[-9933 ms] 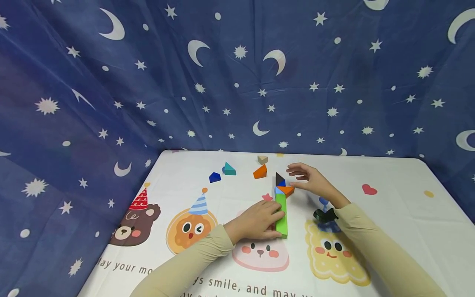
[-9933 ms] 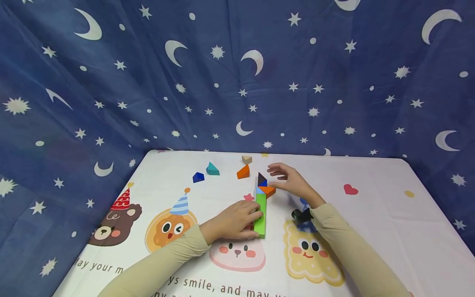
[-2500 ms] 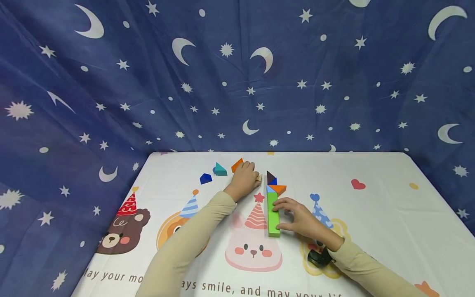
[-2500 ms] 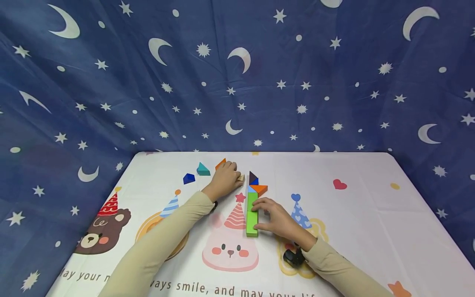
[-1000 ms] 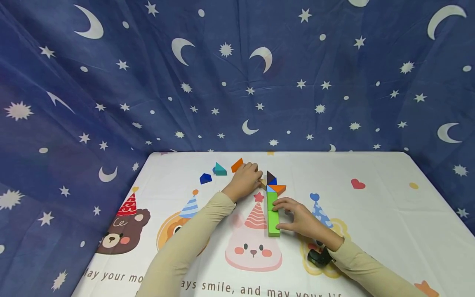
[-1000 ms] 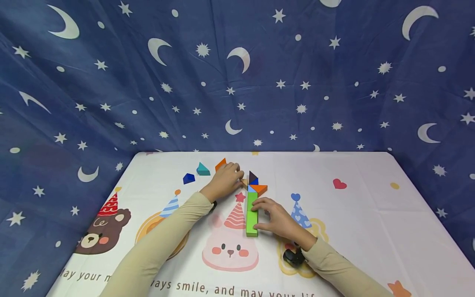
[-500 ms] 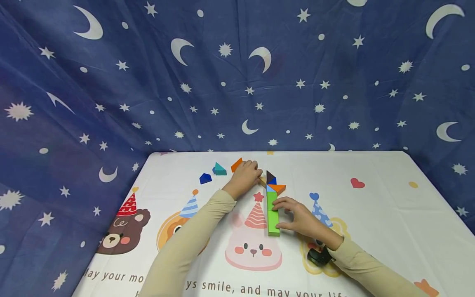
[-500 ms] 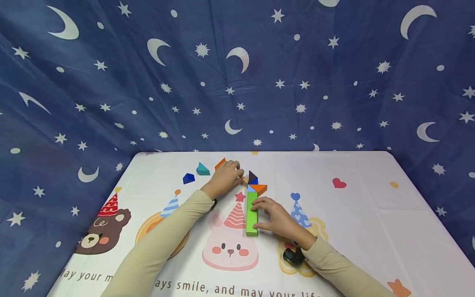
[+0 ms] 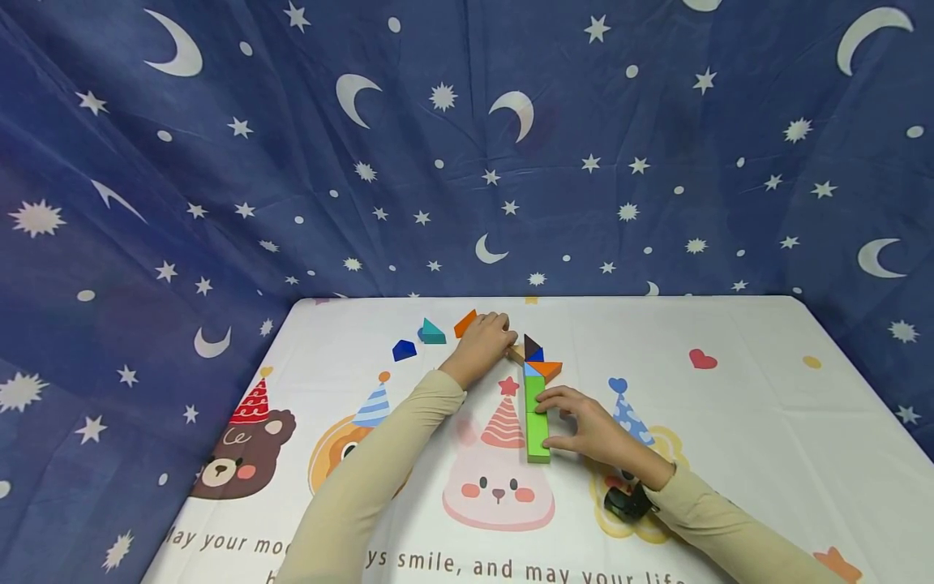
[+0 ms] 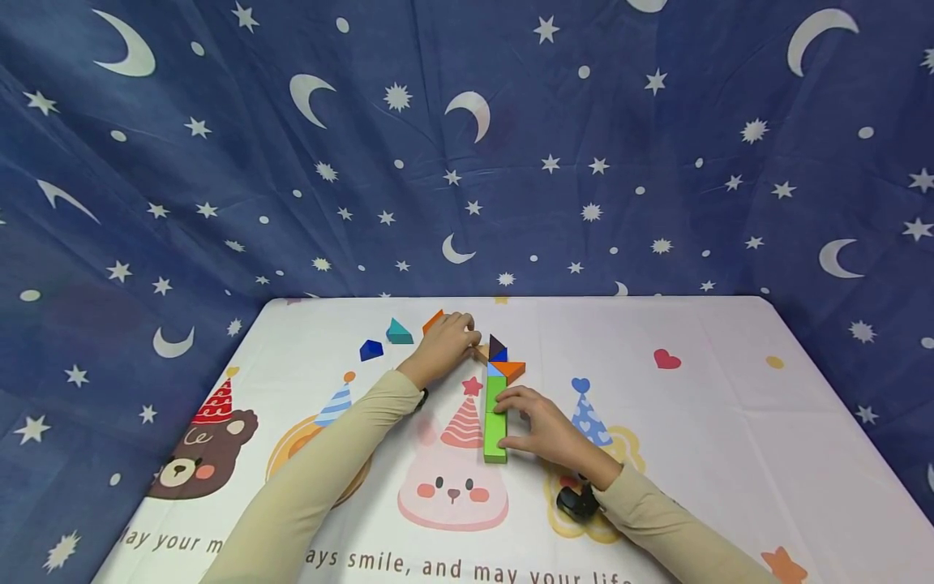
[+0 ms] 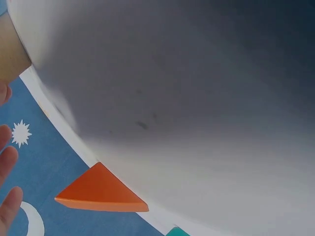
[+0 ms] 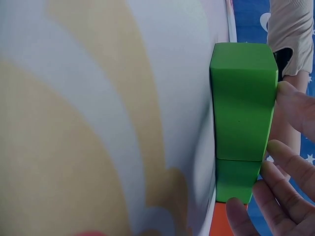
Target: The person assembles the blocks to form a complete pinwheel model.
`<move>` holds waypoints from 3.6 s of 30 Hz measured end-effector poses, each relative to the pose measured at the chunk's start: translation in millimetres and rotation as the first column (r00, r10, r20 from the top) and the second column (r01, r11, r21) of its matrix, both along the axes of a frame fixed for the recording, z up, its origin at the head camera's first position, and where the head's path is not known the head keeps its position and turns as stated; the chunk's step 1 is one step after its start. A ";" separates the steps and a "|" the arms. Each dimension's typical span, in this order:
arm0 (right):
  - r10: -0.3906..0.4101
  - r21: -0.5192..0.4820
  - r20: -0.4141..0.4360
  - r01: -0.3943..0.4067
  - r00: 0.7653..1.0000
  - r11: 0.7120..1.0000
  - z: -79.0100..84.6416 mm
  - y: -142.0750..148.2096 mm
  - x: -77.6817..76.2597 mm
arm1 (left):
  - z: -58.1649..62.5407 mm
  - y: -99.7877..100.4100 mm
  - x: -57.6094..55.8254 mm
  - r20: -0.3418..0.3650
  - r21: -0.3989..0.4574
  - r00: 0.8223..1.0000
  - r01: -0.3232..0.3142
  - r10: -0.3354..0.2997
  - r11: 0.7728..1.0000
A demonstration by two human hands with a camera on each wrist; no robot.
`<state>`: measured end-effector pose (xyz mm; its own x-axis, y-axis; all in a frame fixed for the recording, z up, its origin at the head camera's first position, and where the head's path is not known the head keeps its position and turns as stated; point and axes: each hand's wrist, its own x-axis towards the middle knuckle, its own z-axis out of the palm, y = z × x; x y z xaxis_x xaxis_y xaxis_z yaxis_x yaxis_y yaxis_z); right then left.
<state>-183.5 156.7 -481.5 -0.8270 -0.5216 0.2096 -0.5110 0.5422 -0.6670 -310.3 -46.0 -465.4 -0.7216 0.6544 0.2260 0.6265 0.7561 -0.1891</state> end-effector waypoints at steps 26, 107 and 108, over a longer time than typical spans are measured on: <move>-0.003 0.003 -0.009 0.003 1.000 1.000 -0.5 0.1 -0.6 | 2.1 -3.3 3.5 0.066 0.021 0.998 0.022 -0.024 1.000; 0.006 0.006 -0.017 -0.006 1.000 1.000 0.9 -0.6 0.8 | 6.4 -42.9 31.5 0.227 0.106 0.973 -0.060 0.035 0.992; 0.005 0.008 -0.017 -0.005 1.000 1.000 0.9 -0.6 0.6 | 6.9 -42.0 30.9 0.202 0.113 0.979 -0.055 0.031 0.992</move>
